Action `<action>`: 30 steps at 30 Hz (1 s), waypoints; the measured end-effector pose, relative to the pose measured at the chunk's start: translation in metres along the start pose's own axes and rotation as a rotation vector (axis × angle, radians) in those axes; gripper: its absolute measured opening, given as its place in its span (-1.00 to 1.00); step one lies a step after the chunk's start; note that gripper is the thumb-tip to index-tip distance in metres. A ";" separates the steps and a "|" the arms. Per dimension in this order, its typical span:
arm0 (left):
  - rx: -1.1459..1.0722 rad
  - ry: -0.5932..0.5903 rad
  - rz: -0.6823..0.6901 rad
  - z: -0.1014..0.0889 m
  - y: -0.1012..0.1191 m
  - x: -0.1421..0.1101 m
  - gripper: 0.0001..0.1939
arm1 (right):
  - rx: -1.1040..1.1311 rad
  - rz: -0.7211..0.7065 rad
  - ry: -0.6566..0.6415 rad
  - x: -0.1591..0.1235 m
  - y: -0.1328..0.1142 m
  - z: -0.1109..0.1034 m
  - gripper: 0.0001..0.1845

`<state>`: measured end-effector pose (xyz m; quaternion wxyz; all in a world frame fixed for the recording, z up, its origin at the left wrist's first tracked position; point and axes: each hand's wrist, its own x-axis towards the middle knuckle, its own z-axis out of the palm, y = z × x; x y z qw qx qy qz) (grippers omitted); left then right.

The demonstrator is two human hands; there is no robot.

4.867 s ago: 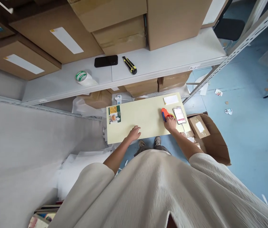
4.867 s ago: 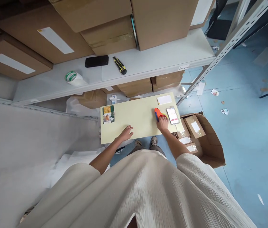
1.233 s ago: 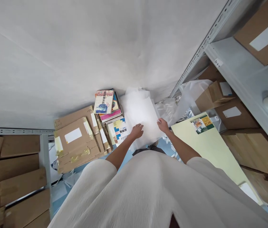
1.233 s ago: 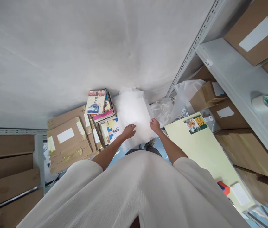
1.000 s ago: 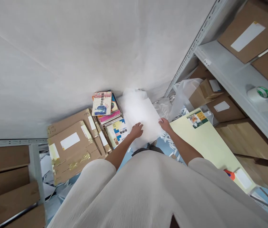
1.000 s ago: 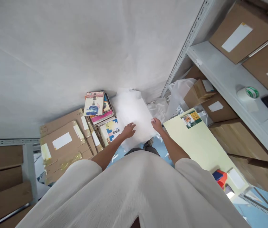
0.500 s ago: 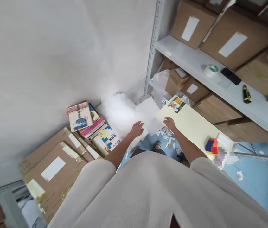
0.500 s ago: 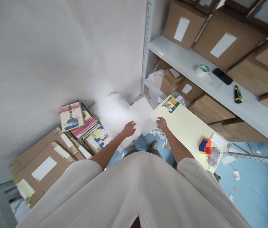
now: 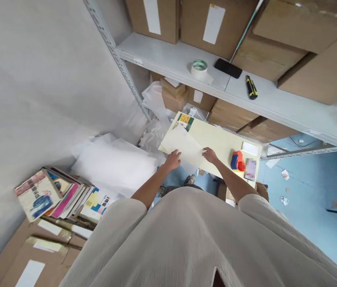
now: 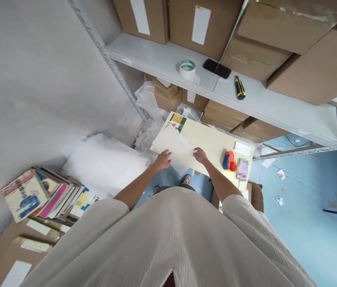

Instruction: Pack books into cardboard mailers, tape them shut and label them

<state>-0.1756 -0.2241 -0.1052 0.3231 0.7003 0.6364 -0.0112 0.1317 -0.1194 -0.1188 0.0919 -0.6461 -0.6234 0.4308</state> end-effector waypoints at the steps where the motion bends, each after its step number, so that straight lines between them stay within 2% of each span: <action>1: 0.003 -0.013 0.000 0.004 0.009 0.009 -0.40 | -0.048 0.030 -0.012 0.002 0.009 -0.009 -0.57; 3: 0.021 -0.038 0.011 0.011 0.025 0.024 -0.41 | -0.147 0.075 -0.050 0.008 0.024 -0.025 -0.53; 5: 0.041 -0.069 0.033 0.019 0.037 0.036 -0.40 | -0.236 0.058 -0.076 0.013 0.038 -0.036 -0.49; 9: 0.038 -0.175 0.037 0.032 0.054 0.052 -0.36 | -0.297 0.071 -0.104 0.024 0.061 -0.050 -0.44; 13: 0.021 -0.248 0.003 0.041 0.059 0.063 -0.31 | -0.268 0.102 -0.119 0.034 0.071 -0.057 -0.42; 16: 0.036 -0.247 0.011 0.043 0.055 0.071 -0.28 | -0.270 0.113 -0.127 0.039 0.068 -0.061 -0.43; 18: 0.052 -0.249 0.022 0.042 0.051 0.076 -0.27 | -0.304 0.085 -0.086 0.039 0.064 -0.062 -0.43; 22: 0.087 -0.285 0.047 0.036 0.042 0.085 -0.29 | -0.369 -0.005 0.059 0.031 0.055 -0.057 -0.40; 24: 0.090 -0.300 0.069 0.032 0.038 0.086 -0.29 | -0.375 -0.022 0.028 0.022 0.052 -0.049 -0.44; 26: 0.097 -0.310 0.093 0.028 0.036 0.087 -0.32 | -0.374 -0.018 -0.058 0.013 0.049 -0.038 -0.48; 30: 0.100 -0.312 0.144 0.019 0.032 0.087 -0.41 | -0.365 0.051 -0.142 -0.001 0.047 -0.018 -0.50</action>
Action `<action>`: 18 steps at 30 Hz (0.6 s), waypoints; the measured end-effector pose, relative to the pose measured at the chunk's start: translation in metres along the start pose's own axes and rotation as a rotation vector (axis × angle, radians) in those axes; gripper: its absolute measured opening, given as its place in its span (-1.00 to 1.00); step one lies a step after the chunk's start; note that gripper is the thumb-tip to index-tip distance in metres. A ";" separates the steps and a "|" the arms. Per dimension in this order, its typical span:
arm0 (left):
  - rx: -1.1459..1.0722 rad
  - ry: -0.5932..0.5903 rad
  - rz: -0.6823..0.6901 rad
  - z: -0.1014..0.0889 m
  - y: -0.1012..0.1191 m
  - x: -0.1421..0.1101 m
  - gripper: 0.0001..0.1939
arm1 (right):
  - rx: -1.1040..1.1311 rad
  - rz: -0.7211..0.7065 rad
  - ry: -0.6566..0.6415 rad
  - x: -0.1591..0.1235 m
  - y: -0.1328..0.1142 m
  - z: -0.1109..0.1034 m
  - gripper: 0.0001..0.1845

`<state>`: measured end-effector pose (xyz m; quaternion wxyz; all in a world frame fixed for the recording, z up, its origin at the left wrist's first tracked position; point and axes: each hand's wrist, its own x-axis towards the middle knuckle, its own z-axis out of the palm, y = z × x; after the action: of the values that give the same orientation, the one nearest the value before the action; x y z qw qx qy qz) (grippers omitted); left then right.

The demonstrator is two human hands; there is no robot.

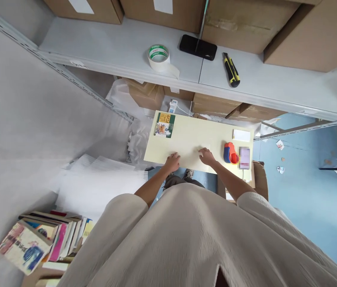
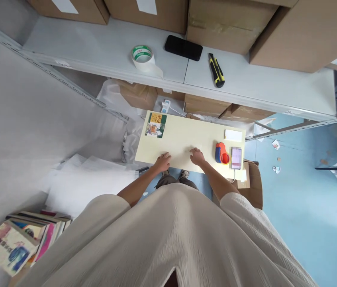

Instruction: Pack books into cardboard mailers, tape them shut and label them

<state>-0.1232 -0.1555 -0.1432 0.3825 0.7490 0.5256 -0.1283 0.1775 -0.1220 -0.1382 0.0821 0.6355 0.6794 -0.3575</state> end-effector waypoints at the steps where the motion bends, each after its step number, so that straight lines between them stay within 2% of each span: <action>1: -0.011 0.000 0.011 -0.003 -0.002 0.000 -0.42 | 0.003 0.022 0.000 -0.001 -0.002 0.003 -0.50; 5: -0.126 0.033 0.050 -0.020 -0.018 0.005 -0.45 | 0.034 0.097 0.037 0.004 -0.013 0.006 -0.51; 8: -0.239 0.182 0.023 -0.043 -0.044 0.014 -0.45 | 0.188 0.109 0.092 0.019 -0.033 0.006 -0.55; 11: -0.318 0.359 -0.078 -0.069 -0.076 0.024 -0.42 | 0.479 0.156 0.111 0.045 -0.067 0.009 -0.65; 13: -0.367 0.430 -0.144 -0.084 -0.096 0.031 -0.42 | 0.675 0.194 0.110 0.066 -0.093 0.012 -0.68; 15: -0.418 0.474 -0.210 -0.096 -0.112 0.039 -0.40 | 0.839 0.211 0.108 0.085 -0.118 0.015 -0.64; 18: -0.472 0.478 -0.257 -0.104 -0.126 0.049 -0.35 | 0.997 0.212 0.092 0.108 -0.148 0.019 -0.55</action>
<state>-0.2359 -0.0282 -0.1574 0.3918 0.5766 0.7054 0.1281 0.0150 -0.0370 -0.1561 -0.2253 0.6777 0.3610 -0.5997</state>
